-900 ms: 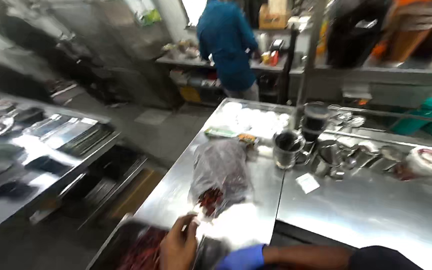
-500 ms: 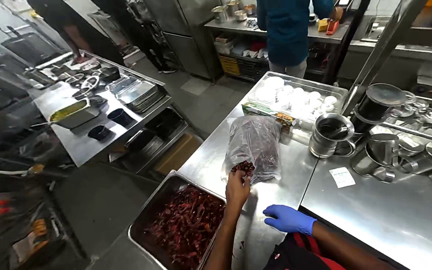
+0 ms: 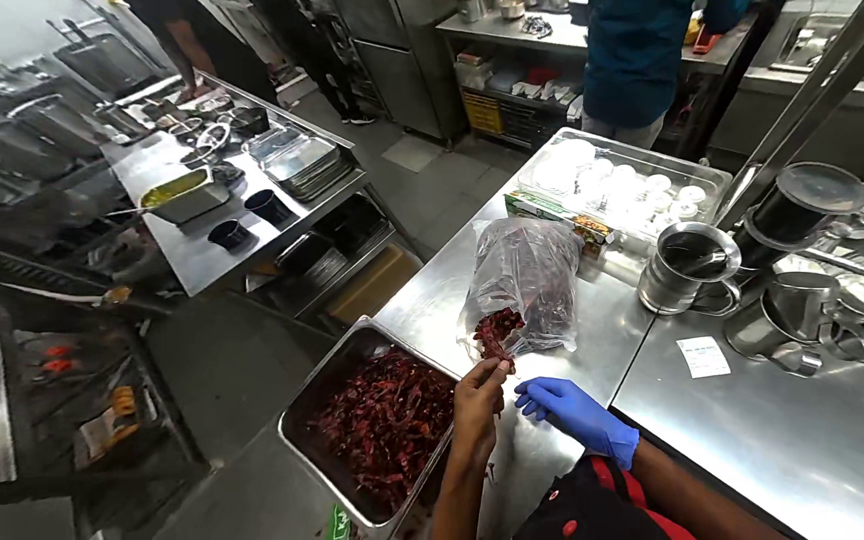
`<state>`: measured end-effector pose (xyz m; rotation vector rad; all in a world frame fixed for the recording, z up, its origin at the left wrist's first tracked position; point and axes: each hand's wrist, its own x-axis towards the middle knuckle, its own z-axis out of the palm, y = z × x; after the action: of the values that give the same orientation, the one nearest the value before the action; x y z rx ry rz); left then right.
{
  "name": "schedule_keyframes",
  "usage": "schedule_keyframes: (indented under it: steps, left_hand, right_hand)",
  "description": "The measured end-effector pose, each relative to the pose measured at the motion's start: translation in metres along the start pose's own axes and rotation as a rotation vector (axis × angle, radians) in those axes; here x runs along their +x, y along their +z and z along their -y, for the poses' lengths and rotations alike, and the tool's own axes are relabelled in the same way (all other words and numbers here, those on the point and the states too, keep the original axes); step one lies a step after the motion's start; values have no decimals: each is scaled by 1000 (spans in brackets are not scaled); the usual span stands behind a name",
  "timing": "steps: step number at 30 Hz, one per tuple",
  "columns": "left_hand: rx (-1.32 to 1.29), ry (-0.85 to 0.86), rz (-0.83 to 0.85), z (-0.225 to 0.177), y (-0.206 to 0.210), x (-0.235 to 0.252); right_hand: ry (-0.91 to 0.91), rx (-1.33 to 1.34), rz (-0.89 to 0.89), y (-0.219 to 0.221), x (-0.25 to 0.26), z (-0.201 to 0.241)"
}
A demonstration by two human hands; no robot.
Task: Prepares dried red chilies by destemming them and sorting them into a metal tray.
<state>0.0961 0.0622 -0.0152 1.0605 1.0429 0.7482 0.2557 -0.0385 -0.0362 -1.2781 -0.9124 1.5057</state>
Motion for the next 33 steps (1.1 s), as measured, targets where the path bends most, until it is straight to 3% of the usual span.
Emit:
schedule_keyframes:
  steps: [7, 11, 14, 16, 19, 21, 22, 24, 26, 28, 30, 33]
  left_hand:
    - [-139, 67, 17, 12, 10, -33]
    - [-111, 82, 2, 16, 8, -39]
    - [-348, -164, 66, 14, 2, -46]
    - [-550, -329, 210, 9, -9, -55]
    - [-629, -364, 387, -3, -23, -73]
    - [-402, -265, 368, -12, -29, -83]
    - [-154, -133, 290, -17, -29, -90]
    - [596, 300, 14, -21, -17, -108]
    - [1077, 783, -306, -18, -1, -120]
    - [1137, 984, -486, -31, -4, -111]
    - [1121, 902, -558, -50, -29, -87]
    - [1241, 465, -592, -66, -87, -40]
  right_hand:
    - [-195, -12, -93, 17, 8, 22]
    - [-304, -470, -117, 14, 6, 11]
    - [-663, -768, -174, 18, 4, -9]
    - [-796, -658, -52, 14, 5, -10]
    - [-717, -315, 235, 13, 1, -1]
    - [-560, -107, 430, 14, -1, 4]
    - [-451, -16, 519, 14, 0, 5]
    - [-262, 21, 618, 18, 3, -2]
    - [-285, -415, 524, 32, 1, -12]
    - [-337, -880, 353, 47, 6, -25]
    - [-256, -933, 328, 42, 16, -32]
    - [-136, -978, 384, 18, 26, -33]
